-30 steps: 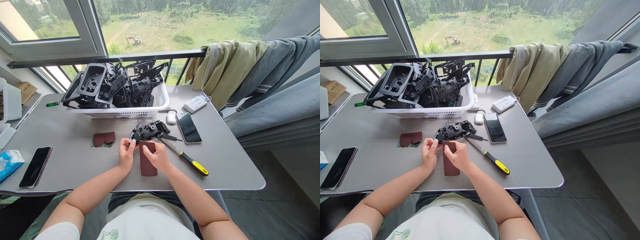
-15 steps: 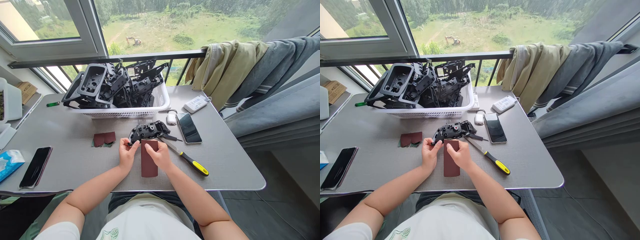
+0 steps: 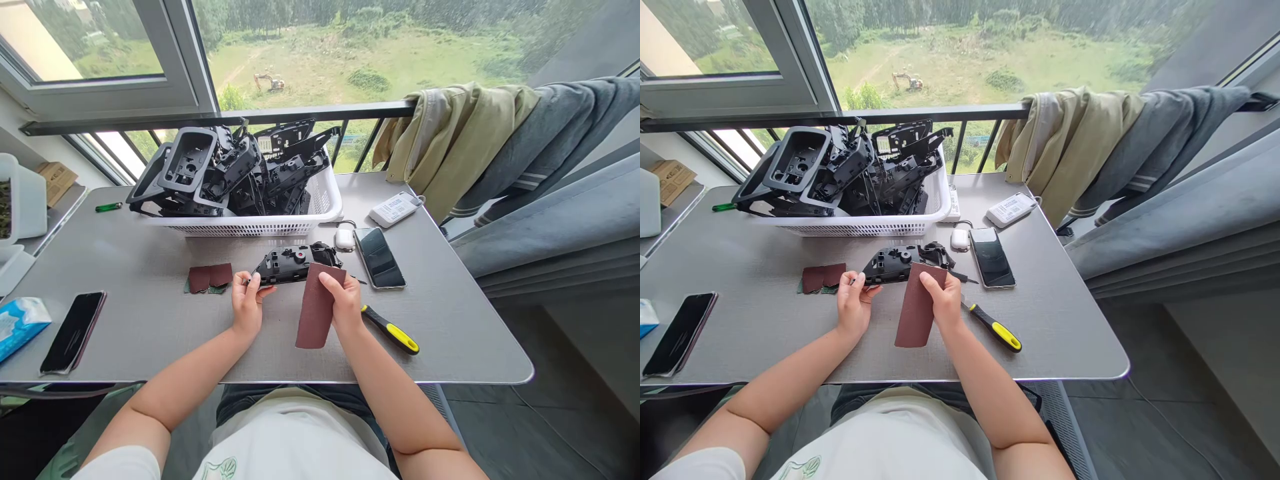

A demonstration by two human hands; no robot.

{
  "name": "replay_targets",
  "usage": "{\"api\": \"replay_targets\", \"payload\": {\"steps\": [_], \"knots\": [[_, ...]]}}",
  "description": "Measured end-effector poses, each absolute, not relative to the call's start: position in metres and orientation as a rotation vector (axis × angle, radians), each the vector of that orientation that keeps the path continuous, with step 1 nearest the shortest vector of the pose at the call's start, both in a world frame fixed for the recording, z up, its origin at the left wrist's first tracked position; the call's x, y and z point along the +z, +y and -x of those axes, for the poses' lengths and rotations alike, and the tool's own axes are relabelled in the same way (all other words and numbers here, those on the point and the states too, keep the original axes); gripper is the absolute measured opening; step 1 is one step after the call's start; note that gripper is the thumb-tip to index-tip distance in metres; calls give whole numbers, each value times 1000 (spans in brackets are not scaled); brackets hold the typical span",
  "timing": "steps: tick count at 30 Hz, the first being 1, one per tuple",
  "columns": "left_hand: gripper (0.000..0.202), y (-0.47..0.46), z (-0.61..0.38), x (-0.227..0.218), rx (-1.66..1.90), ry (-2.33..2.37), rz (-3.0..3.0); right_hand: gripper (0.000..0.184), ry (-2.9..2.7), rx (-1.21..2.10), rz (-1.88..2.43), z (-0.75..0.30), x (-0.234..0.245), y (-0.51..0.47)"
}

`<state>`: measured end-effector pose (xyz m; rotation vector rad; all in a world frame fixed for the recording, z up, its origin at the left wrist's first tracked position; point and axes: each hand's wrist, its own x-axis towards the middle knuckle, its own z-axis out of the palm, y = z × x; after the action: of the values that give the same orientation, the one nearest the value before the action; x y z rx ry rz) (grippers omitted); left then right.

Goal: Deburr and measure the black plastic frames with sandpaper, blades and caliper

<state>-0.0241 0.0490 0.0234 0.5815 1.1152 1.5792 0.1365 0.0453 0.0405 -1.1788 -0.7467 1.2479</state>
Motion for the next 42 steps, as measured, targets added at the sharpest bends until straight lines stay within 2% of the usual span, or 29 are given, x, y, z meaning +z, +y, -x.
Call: {"api": "replay_targets", "payload": {"steps": [9,17,25,30,42], "knots": [[63,44,22,24,1520,1126,-700,28,-935,1213,1146,-134,45,39],[55,41,24,18,1563,1052,-844,22,-1200,1269,1158,-130,47,38],[43,34,19,9,1640,1046,-1103,28,-1347,1271,1183,-122,45,36],[42,32,19,3,1659,1076,-1185,34,-1374,1251,1196,-123,45,37],[45,32,18,8,1643,1136,-1097,36,-1295,1329,1191,-122,49,37]]}}
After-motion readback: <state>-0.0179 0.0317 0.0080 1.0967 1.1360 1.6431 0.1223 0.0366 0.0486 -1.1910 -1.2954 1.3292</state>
